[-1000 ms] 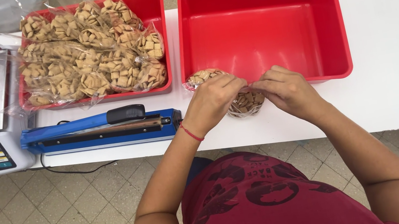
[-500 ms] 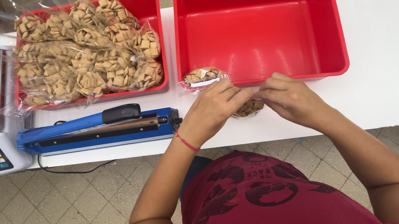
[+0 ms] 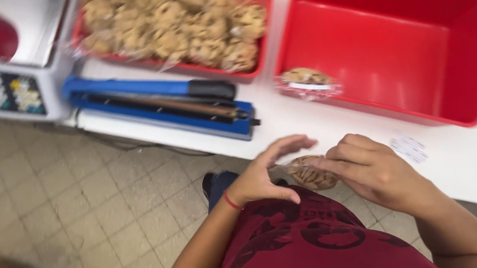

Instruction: The person retrieves small white labels from a drawer, walks to a counter, and places them on clear plastic bags filled with snacks. They then use a blue handheld heat sealer to seal the bags and place them into a red tray.

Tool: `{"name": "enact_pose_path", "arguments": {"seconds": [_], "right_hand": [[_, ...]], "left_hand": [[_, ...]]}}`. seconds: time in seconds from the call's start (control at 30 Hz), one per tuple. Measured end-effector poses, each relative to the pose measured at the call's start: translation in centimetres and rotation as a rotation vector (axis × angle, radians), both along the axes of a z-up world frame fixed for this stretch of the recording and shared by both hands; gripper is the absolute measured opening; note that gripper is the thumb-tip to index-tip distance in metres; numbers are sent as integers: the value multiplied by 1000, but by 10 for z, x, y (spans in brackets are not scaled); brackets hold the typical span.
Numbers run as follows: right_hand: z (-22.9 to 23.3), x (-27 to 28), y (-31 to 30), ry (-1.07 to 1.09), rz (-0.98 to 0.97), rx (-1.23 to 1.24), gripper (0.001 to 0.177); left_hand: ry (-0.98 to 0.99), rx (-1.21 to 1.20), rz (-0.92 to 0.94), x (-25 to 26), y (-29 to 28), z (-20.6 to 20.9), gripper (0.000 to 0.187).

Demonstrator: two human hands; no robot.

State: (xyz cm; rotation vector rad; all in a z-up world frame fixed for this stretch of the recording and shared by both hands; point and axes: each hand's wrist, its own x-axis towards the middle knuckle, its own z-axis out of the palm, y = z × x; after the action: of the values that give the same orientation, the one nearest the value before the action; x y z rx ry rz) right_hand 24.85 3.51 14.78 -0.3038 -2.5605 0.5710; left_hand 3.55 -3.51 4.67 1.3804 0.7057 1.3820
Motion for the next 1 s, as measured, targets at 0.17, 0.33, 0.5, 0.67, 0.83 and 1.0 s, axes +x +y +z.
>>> {"name": "enact_pose_path", "arguments": {"seconds": [0.17,0.33,0.5,0.67,0.83,1.0], "right_hand": [[-24,-79,8,115,21,-290,19],[-50,-168,20,124,-31,-435,11],[-70,-237,31,73,-267,-520,17],[-59,-263,43,-7,-384,-604,30],[-83,-249,44,250,-657,-831,26],[-72,-211,27,879,-107,-1291,72]], "left_hand": [[-295,-272,-56,-30,-32,-62,79],[-381,-506,167,-95,-55,-43,60],[-427,-654,278,-164,-55,-44,50],[-455,-745,129,-215,-39,-51,57],[-460,-833,8,-249,-25,-70,65],[-309,-1039,-64,-271,-15,-30,59]]}}
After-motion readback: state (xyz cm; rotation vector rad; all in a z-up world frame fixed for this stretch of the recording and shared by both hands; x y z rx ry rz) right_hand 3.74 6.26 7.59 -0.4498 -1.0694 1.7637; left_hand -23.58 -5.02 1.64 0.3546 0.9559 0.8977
